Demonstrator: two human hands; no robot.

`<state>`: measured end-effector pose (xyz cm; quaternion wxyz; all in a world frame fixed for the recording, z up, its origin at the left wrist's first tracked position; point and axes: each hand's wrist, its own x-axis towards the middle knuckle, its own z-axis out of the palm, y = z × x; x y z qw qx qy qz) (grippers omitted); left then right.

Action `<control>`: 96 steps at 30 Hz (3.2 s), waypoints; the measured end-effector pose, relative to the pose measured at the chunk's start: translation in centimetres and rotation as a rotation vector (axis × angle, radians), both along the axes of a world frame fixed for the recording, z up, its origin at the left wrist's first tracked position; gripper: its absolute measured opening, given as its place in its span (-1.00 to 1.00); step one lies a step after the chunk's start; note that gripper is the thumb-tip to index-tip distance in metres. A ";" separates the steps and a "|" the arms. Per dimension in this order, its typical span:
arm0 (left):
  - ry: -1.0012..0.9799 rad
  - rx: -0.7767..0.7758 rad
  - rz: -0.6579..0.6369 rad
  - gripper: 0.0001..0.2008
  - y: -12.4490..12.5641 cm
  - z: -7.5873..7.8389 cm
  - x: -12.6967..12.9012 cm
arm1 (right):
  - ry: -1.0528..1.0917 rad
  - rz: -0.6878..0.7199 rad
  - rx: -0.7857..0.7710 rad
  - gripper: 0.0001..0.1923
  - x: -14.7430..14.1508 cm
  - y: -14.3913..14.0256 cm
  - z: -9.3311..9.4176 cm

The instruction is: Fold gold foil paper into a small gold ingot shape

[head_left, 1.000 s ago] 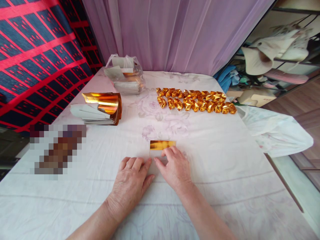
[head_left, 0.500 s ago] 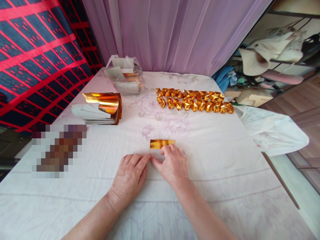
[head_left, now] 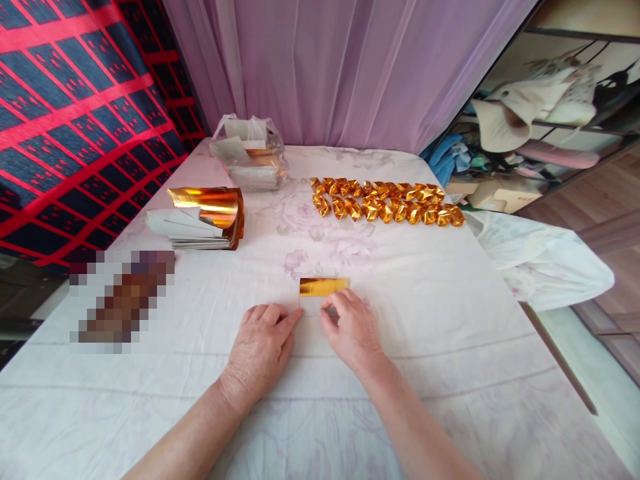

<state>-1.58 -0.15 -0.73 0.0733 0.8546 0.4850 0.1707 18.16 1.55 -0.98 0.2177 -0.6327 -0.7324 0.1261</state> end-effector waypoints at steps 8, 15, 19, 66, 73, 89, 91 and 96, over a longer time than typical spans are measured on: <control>-0.010 0.010 -0.011 -0.64 0.0 0.1 0.0 | -0.050 -0.068 0.026 -0.88 -1.0 -0.2 0.3; -0.001 0.027 -0.006 -0.65 0.0 0.2 0.1 | -0.105 -0.130 0.000 -0.80 -1.8 0.0 0.7; 0.009 0.019 -0.007 -0.60 0.1 0.1 0.0 | -0.101 -0.135 0.030 -0.82 -1.8 0.0 0.5; 0.092 0.094 -0.077 -0.67 -0.3 0.5 0.6 | -0.197 0.143 0.196 -0.70 4.1 -4.3 -0.4; 0.092 0.111 -0.084 -0.67 -0.2 0.6 0.5 | -0.195 0.123 0.215 -0.69 4.8 -4.5 -0.7; 0.116 0.119 -0.077 -0.65 -0.4 0.3 1.2 | -0.242 0.068 0.199 -0.68 2.1 -5.1 0.0; 0.110 0.121 -0.076 -0.65 -0.3 0.3 1.2 | -0.245 0.049 0.194 -0.69 2.2 -5.2 -0.1; 0.088 0.112 -0.082 -0.66 -0.2 0.0 0.8 | -0.151 0.005 0.212 -0.76 3.2 -4.8 -0.5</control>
